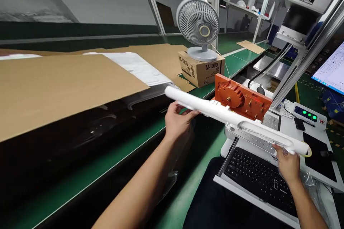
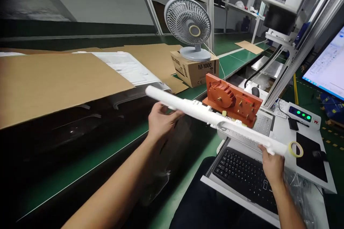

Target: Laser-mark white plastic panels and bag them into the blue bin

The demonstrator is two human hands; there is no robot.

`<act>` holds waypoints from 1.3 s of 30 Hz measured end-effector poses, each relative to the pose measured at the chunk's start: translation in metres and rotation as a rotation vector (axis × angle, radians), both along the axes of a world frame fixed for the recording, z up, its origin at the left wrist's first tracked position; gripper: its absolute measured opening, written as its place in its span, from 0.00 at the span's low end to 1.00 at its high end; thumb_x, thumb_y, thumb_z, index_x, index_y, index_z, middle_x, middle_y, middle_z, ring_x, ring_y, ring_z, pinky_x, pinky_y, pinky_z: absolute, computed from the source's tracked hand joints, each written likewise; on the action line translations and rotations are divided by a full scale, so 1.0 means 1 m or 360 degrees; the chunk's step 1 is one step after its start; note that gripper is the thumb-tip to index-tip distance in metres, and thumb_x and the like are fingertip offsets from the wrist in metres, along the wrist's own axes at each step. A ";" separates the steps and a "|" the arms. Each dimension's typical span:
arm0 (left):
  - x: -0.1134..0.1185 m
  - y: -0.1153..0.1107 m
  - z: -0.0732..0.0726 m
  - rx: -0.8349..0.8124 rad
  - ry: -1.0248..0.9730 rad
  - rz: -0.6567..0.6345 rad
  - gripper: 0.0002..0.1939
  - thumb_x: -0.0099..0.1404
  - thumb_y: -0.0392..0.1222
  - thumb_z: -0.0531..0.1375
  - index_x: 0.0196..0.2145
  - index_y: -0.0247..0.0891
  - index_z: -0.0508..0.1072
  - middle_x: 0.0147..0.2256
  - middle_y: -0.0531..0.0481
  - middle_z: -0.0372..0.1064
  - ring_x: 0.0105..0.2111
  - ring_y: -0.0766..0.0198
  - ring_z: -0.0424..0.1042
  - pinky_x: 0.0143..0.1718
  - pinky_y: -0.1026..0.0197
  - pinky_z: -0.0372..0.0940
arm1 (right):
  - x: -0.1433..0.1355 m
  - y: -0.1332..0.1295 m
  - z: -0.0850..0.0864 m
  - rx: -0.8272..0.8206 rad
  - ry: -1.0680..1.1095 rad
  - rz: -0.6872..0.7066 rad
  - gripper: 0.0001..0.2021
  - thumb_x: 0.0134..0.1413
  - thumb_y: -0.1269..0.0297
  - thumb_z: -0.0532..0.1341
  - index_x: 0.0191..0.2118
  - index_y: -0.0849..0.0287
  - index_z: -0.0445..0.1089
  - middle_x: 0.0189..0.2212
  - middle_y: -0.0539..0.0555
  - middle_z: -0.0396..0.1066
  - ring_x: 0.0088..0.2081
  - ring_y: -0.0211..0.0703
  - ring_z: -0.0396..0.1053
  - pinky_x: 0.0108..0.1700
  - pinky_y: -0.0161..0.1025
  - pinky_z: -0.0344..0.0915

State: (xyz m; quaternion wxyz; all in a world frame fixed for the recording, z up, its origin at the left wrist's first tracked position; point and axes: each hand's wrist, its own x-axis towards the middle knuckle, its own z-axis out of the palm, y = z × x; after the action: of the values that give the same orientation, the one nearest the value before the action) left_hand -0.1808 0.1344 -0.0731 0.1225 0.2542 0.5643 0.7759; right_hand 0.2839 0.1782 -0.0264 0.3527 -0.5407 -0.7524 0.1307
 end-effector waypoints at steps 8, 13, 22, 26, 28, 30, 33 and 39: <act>-0.050 0.101 -0.007 -0.0133 0.0053 -0.0312 0.45 0.45 0.55 0.81 0.58 0.36 0.77 0.54 0.36 0.80 0.55 0.43 0.78 0.57 0.42 0.76 | -0.050 0.078 -0.025 -0.0409 -0.0076 -0.0106 0.33 0.62 0.34 0.59 0.52 0.60 0.79 0.36 0.62 0.82 0.38 0.63 0.80 0.44 0.48 0.70; -0.063 0.133 -0.012 -0.0249 0.0121 -0.0288 0.40 0.45 0.53 0.82 0.55 0.38 0.81 0.51 0.38 0.82 0.53 0.42 0.79 0.56 0.43 0.75 | -0.065 0.106 -0.041 -0.0401 -0.0068 -0.0176 0.31 0.61 0.36 0.59 0.51 0.61 0.77 0.36 0.64 0.81 0.42 0.67 0.80 0.49 0.52 0.70; -0.077 0.155 -0.020 -0.0518 0.0223 -0.0211 0.37 0.47 0.54 0.81 0.54 0.40 0.83 0.48 0.40 0.83 0.50 0.43 0.81 0.53 0.48 0.74 | -0.078 0.135 -0.053 -0.0325 0.0006 -0.0193 0.33 0.60 0.37 0.59 0.57 0.61 0.72 0.52 0.70 0.80 0.52 0.70 0.78 0.50 0.53 0.69; -0.076 0.165 -0.018 -0.0609 0.0272 -0.0199 0.37 0.48 0.55 0.80 0.54 0.41 0.83 0.50 0.40 0.83 0.50 0.44 0.80 0.51 0.50 0.73 | -0.076 0.146 -0.056 -0.0349 0.0034 -0.0177 0.33 0.59 0.37 0.59 0.55 0.61 0.72 0.46 0.68 0.82 0.43 0.67 0.80 0.48 0.53 0.69; -0.075 0.171 -0.017 -0.0643 0.0291 -0.0196 0.36 0.49 0.55 0.80 0.54 0.42 0.82 0.51 0.40 0.83 0.49 0.45 0.80 0.50 0.51 0.73 | -0.076 0.150 -0.056 -0.0361 0.0052 -0.0137 0.31 0.60 0.38 0.59 0.54 0.61 0.72 0.42 0.65 0.82 0.38 0.63 0.80 0.47 0.52 0.70; -0.074 0.176 -0.015 -0.0674 0.0311 -0.0182 0.37 0.50 0.54 0.79 0.55 0.41 0.81 0.52 0.39 0.83 0.49 0.44 0.80 0.49 0.51 0.73 | -0.076 0.154 -0.054 -0.0367 0.0071 -0.0104 0.28 0.62 0.40 0.59 0.53 0.60 0.72 0.39 0.63 0.82 0.35 0.61 0.80 0.46 0.51 0.70; -0.073 0.178 -0.014 -0.0731 0.0356 -0.0153 0.38 0.50 0.53 0.80 0.57 0.39 0.80 0.53 0.37 0.82 0.49 0.44 0.80 0.49 0.50 0.73 | -0.078 0.160 -0.051 -0.0391 0.0083 -0.0107 0.25 0.64 0.42 0.60 0.52 0.61 0.72 0.35 0.61 0.82 0.34 0.60 0.80 0.45 0.50 0.71; -0.075 0.176 -0.015 -0.0845 0.0509 -0.0120 0.32 0.56 0.55 0.78 0.56 0.42 0.80 0.53 0.39 0.82 0.51 0.43 0.80 0.50 0.50 0.71 | -0.079 0.167 -0.043 -0.0466 0.0030 -0.0139 0.22 0.63 0.45 0.65 0.49 0.60 0.74 0.25 0.57 0.78 0.34 0.63 0.81 0.42 0.49 0.70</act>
State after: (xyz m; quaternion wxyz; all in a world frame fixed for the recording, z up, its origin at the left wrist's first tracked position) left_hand -0.2560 0.3103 -0.0878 0.1230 0.3530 0.7494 0.5465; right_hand 0.2052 0.3452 -0.0698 0.2825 -0.6175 -0.6976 0.2286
